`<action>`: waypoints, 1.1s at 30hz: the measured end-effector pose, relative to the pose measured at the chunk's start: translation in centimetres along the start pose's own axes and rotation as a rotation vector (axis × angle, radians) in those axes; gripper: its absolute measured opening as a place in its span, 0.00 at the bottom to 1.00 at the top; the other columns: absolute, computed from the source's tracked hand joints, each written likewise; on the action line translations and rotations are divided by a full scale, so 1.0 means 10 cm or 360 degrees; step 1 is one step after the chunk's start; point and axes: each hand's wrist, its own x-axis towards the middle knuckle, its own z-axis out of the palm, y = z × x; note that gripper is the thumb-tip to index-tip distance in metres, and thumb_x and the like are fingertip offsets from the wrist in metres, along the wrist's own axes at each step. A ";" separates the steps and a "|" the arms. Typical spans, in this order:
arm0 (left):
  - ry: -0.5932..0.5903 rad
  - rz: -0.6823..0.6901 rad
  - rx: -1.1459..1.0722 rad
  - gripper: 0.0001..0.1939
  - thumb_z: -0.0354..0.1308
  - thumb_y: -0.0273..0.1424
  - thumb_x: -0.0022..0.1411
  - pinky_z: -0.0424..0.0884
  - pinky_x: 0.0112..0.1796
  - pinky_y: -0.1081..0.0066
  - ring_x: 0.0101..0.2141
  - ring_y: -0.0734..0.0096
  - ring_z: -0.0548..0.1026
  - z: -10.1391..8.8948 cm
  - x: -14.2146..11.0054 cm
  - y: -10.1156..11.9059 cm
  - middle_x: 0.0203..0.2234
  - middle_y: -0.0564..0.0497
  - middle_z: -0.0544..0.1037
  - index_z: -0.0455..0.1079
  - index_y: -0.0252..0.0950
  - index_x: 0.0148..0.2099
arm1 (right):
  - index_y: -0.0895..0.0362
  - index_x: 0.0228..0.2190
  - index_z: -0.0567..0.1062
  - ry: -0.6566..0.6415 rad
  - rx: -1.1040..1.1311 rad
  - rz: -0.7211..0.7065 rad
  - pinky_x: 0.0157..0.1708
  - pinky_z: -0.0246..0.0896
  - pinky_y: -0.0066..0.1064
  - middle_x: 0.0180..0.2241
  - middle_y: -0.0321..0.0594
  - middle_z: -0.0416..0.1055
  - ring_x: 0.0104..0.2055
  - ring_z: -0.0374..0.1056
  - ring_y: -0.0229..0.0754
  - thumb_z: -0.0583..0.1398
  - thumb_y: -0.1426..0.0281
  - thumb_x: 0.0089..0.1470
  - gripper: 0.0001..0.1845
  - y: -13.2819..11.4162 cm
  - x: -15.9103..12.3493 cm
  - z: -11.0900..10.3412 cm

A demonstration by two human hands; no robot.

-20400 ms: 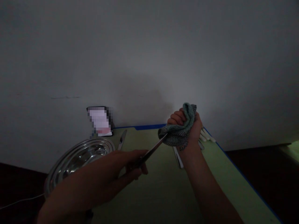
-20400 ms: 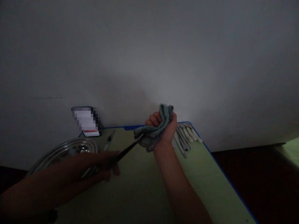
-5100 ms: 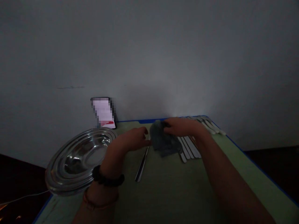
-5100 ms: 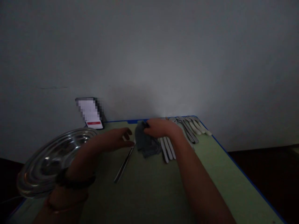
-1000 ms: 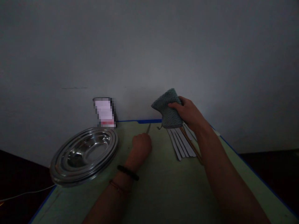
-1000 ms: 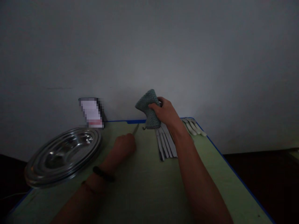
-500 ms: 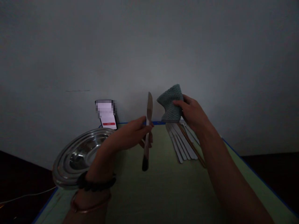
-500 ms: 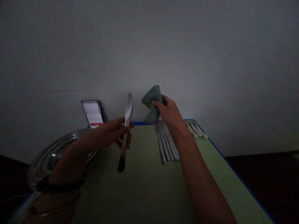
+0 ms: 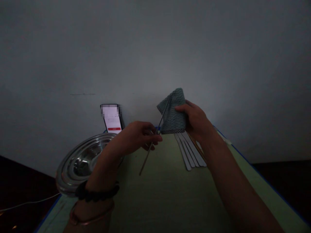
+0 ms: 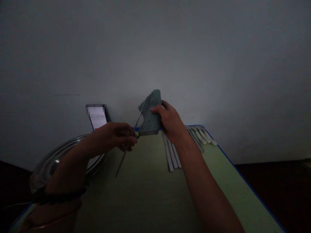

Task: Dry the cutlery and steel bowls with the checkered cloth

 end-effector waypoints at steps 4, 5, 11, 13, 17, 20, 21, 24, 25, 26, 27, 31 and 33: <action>0.0095 -0.0029 0.0067 0.15 0.61 0.41 0.52 0.71 0.26 0.73 0.24 0.70 0.77 -0.02 0.00 -0.01 0.21 0.52 0.77 0.67 0.34 0.32 | 0.55 0.29 0.70 -0.0071 0.0059 0.0038 0.31 0.64 0.33 0.28 0.35 0.69 0.31 0.65 0.39 0.59 0.69 0.41 0.09 0.00 0.00 0.00; 0.0122 -0.0026 0.0105 0.15 0.61 0.42 0.52 0.70 0.25 0.74 0.23 0.70 0.77 -0.02 -0.01 0.00 0.21 0.53 0.77 0.67 0.34 0.31 | 0.55 0.30 0.70 -0.0097 0.0068 0.0031 0.33 0.65 0.34 0.29 0.36 0.70 0.32 0.65 0.40 0.59 0.68 0.41 0.09 0.00 0.01 0.01; 0.0173 0.0070 0.0262 0.15 0.56 0.42 0.56 0.67 0.21 0.76 0.19 0.74 0.73 0.00 0.01 0.02 0.20 0.53 0.76 0.69 0.34 0.31 | 0.54 0.34 0.72 -0.0117 0.0053 0.0032 0.33 0.67 0.38 0.29 0.40 0.70 0.35 0.68 0.44 0.53 0.49 0.49 0.23 0.02 0.03 0.03; 0.0195 0.0104 0.0342 0.16 0.55 0.43 0.56 0.65 0.21 0.76 0.19 0.74 0.73 0.03 0.02 0.02 0.22 0.52 0.76 0.70 0.34 0.33 | 0.54 0.33 0.71 -0.0055 0.0077 0.0053 0.30 0.67 0.35 0.28 0.39 0.69 0.31 0.67 0.41 0.56 0.49 0.48 0.21 0.06 0.05 0.03; 0.0260 0.0193 0.0395 0.16 0.55 0.43 0.57 0.64 0.23 0.76 0.21 0.74 0.73 0.09 0.04 0.05 0.21 0.53 0.76 0.68 0.35 0.30 | 0.55 0.33 0.67 0.0163 0.0076 0.0103 0.24 0.63 0.29 0.27 0.34 0.69 0.25 0.65 0.35 0.65 0.60 0.41 0.18 0.19 0.07 0.08; 0.0286 0.0238 0.0404 0.15 0.55 0.42 0.57 0.63 0.23 0.76 0.20 0.74 0.73 0.13 0.04 0.09 0.20 0.54 0.75 0.65 0.35 0.28 | 0.55 0.35 0.67 0.0184 0.0034 0.0097 0.28 0.64 0.31 0.30 0.37 0.72 0.29 0.68 0.37 0.65 0.61 0.40 0.20 0.24 0.05 0.11; 0.0307 0.0243 0.0450 0.15 0.56 0.42 0.57 0.63 0.23 0.75 0.20 0.74 0.73 0.14 0.04 0.09 0.20 0.54 0.75 0.65 0.35 0.27 | 0.56 0.34 0.68 0.0154 -0.0026 0.0055 0.29 0.64 0.31 0.31 0.38 0.72 0.30 0.68 0.38 0.64 0.60 0.41 0.19 0.25 0.05 0.12; 0.0349 0.0253 0.0576 0.15 0.55 0.42 0.57 0.63 0.25 0.74 0.23 0.72 0.73 0.14 0.05 0.08 0.20 0.53 0.74 0.65 0.36 0.27 | 0.58 0.32 0.71 0.0066 -0.0284 -0.0109 0.31 0.62 0.31 0.33 0.40 0.72 0.33 0.67 0.38 0.59 0.58 0.47 0.16 0.27 0.02 0.14; 0.0343 0.0260 0.0586 0.15 0.55 0.42 0.57 0.63 0.26 0.73 0.24 0.71 0.73 0.14 0.06 0.08 0.21 0.53 0.75 0.65 0.36 0.27 | 0.58 0.31 0.72 0.0052 -0.0324 -0.0139 0.31 0.62 0.30 0.32 0.40 0.72 0.34 0.67 0.37 0.58 0.58 0.49 0.16 0.27 0.02 0.16; 0.0329 0.0265 0.0590 0.14 0.55 0.42 0.57 0.64 0.26 0.73 0.24 0.70 0.73 0.14 0.06 0.07 0.22 0.53 0.75 0.65 0.36 0.28 | 0.58 0.31 0.72 0.0046 -0.0306 -0.0148 0.31 0.62 0.31 0.32 0.40 0.72 0.34 0.67 0.38 0.56 0.57 0.50 0.16 0.28 0.01 0.18; 0.0317 0.0266 0.0595 0.14 0.55 0.42 0.57 0.64 0.27 0.73 0.25 0.70 0.73 0.15 0.07 0.06 0.22 0.53 0.75 0.66 0.36 0.29 | 0.58 0.32 0.72 0.0042 -0.0241 -0.0140 0.32 0.63 0.31 0.32 0.40 0.72 0.34 0.67 0.38 0.56 0.58 0.50 0.16 0.29 0.01 0.20; 0.0189 0.0229 0.0526 0.13 0.52 0.41 0.60 0.66 0.27 0.73 0.25 0.70 0.74 0.17 0.05 0.07 0.24 0.52 0.75 0.65 0.36 0.32 | 0.55 0.34 0.71 0.0117 0.0078 -0.0144 0.38 0.66 0.36 0.34 0.42 0.74 0.41 0.70 0.43 0.54 0.57 0.50 0.16 0.32 0.03 0.25; -0.0061 0.0168 0.0380 0.13 0.48 0.40 0.62 0.67 0.25 0.74 0.23 0.72 0.73 0.20 0.02 0.09 0.22 0.53 0.75 0.63 0.37 0.31 | 0.55 0.36 0.70 0.0220 0.0128 -0.0203 0.42 0.65 0.39 0.38 0.45 0.74 0.46 0.69 0.45 0.53 0.57 0.50 0.17 0.31 0.07 0.21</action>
